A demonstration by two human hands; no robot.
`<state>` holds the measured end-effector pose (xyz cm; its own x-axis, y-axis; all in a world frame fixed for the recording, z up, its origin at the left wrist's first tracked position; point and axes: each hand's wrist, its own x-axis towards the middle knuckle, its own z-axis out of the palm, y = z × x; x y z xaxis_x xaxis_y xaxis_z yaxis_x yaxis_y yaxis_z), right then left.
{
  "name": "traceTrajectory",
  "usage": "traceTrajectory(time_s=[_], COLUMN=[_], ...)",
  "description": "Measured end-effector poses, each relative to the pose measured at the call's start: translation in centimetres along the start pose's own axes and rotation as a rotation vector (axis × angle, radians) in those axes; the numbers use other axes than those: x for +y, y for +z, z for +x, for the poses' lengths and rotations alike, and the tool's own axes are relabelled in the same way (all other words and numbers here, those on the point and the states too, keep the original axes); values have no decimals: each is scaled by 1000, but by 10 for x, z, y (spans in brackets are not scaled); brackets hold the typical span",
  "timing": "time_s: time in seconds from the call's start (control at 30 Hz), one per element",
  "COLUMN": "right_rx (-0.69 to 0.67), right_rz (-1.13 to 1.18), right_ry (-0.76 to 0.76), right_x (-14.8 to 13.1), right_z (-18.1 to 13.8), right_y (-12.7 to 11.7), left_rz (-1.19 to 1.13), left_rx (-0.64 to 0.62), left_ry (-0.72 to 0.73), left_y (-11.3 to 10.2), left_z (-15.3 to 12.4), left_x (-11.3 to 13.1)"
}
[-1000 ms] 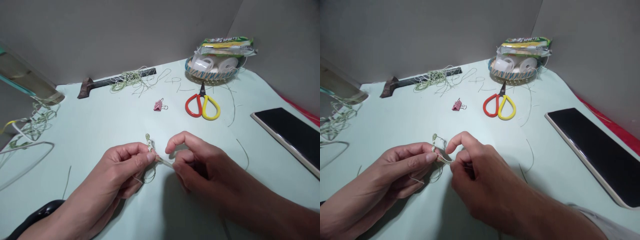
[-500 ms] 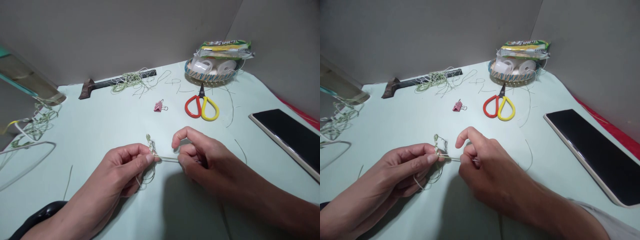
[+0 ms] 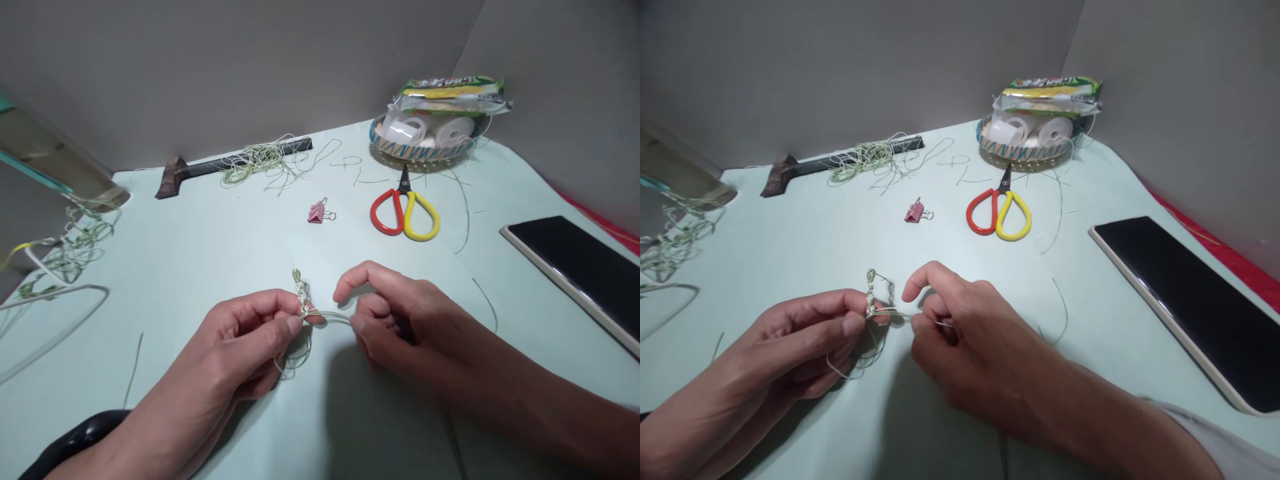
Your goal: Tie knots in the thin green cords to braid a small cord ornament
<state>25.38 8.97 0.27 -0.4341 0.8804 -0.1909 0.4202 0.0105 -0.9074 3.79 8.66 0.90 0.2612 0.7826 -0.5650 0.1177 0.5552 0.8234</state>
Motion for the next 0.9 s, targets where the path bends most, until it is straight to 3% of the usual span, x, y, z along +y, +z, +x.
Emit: traceTrajectory(time_s=[0.43,0.6,0.9], right_rx=[-52,0,-78], right_rz=[-66,-82,127], right_ry=[38,-35,48], right_x=[-5,-3,-2], right_z=[0,3,18], right_y=[-2,0,6], left_rz=[-9,5,55], left_rx=[67,70,70], left_ry=[-8,15,120], left_y=[2,5,4], left_z=[-3,-1,0], left_x=[-8,-6,-9])
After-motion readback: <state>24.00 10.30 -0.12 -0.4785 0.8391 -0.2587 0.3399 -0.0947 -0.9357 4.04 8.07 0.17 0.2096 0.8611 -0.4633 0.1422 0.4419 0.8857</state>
